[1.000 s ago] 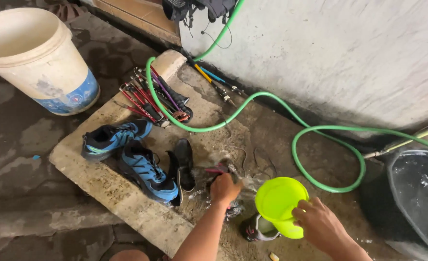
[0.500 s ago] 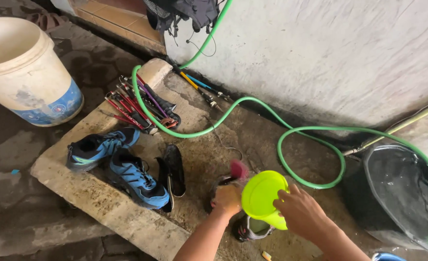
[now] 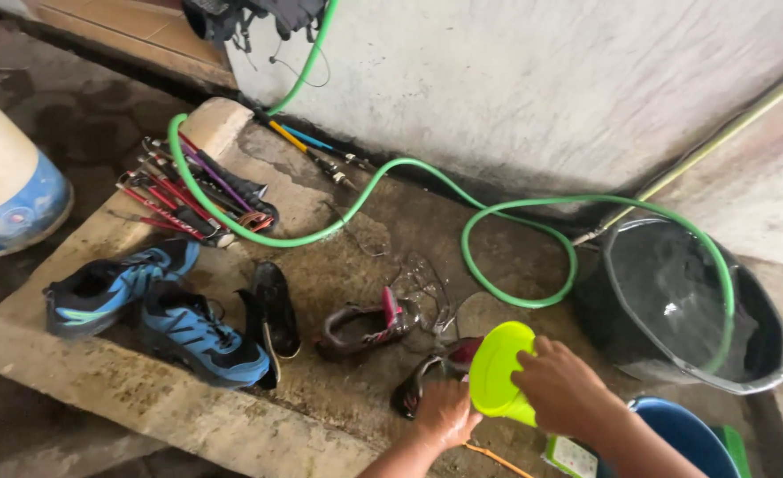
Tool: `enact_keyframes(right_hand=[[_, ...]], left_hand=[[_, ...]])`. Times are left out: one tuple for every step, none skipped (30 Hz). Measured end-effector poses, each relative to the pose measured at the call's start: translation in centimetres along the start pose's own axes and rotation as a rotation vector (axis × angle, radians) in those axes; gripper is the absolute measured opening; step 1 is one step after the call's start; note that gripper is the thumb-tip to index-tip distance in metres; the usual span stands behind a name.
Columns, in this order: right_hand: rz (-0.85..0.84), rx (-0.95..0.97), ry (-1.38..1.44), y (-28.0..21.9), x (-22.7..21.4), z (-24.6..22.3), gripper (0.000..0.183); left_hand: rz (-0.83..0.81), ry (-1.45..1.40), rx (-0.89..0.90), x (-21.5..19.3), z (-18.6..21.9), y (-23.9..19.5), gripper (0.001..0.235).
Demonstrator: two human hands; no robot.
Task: The person pours water from a yellow cup onto a gray and pink shoe, then scrubs it with a blue brush and a green sponge. The person repeatedly wets and scrubs the shoe, focusing on the sole and upper parts, while other shoes and cleaning tools remain nearby.
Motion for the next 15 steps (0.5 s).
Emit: enact_keyframes(right_hand=[[0.001,0.011,0.001,0.3,0.3,-0.5,0.025],[-0.015,-0.009,-0.005,0.3,0.8,-1.3,0.022],[-0.031,-0.03,-0.012,0.4,1.4,-1.9,0.019],[-0.034,-0.015,-0.006,0.5,2.3,-2.1,0.019],[-0.023,0.002,-0.014,0.7,3.1,-2.2,0.021],[-0.01,0.014,-0.026,1.0,3.8,-2.3,0.024],[-0.012,0.026,-0.024,0.6,3.3,-2.8,0.024],[-0.042,0.037,-0.045,0.4,3.0,-3.4,0.027],[-0.072,0.048,-0.065,0.1,2.6,-4.1,0.032],[-0.068,0.051,-0.068,0.0,2.8,-3.7,0.032],[-0.091,0.135,-0.071,-0.3,3.0,-3.1,0.031],[-0.115,0.215,-0.069,-0.5,3.5,-2.8,0.031],[-0.114,0.216,-0.065,-1.1,2.3,-2.2,0.031],[-0.126,0.28,-0.099,-1.8,1.2,-1.6,0.031],[-0.138,0.344,-0.134,-2.6,0.0,-0.9,0.032]], left_hand=[[0.003,-0.003,0.011,3.5,-0.1,0.6,0.06],[-0.129,0.107,-0.146,7.5,-0.4,0.8,0.055],[-0.259,0.22,-0.302,11.4,-0.7,1.0,0.052],[-0.259,0.214,-0.286,10.6,-1.3,1.4,0.052],[-0.292,0.144,-0.4,9.8,-2.2,1.6,0.032],[-0.324,0.075,-0.517,9.1,-3.3,2.0,0.018],[-0.323,0.07,-0.506,5.7,-3.1,2.8,0.018],[-0.41,0.045,-0.436,2.6,-2.9,3.4,0.017],[-0.497,0.02,-0.364,-0.5,-2.7,3.9,0.024],[-0.492,0.021,-0.362,-1.2,-2.8,4.4,0.024],[-0.443,-0.076,-0.325,-1.9,-2.7,5.0,0.024],[-0.401,-0.171,-0.288,-2.6,-2.7,5.0,0.031],[-0.403,-0.168,-0.286,-2.4,-3.4,5.4,0.031],[-0.376,-0.338,-0.414,-2.2,-4.3,5.5,0.038],[-0.346,-0.508,-0.542,-1.9,-5.2,5.6,0.068]])
Point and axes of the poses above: each hand's wrist, its own y-axis towards the middle knuckle, its own x-axis out of the palm, z = x × y, the point moved 3 cm from there along y, towards the middle knuckle, and after that the axes turned 15 degrees about y, right-handed, at the moved point
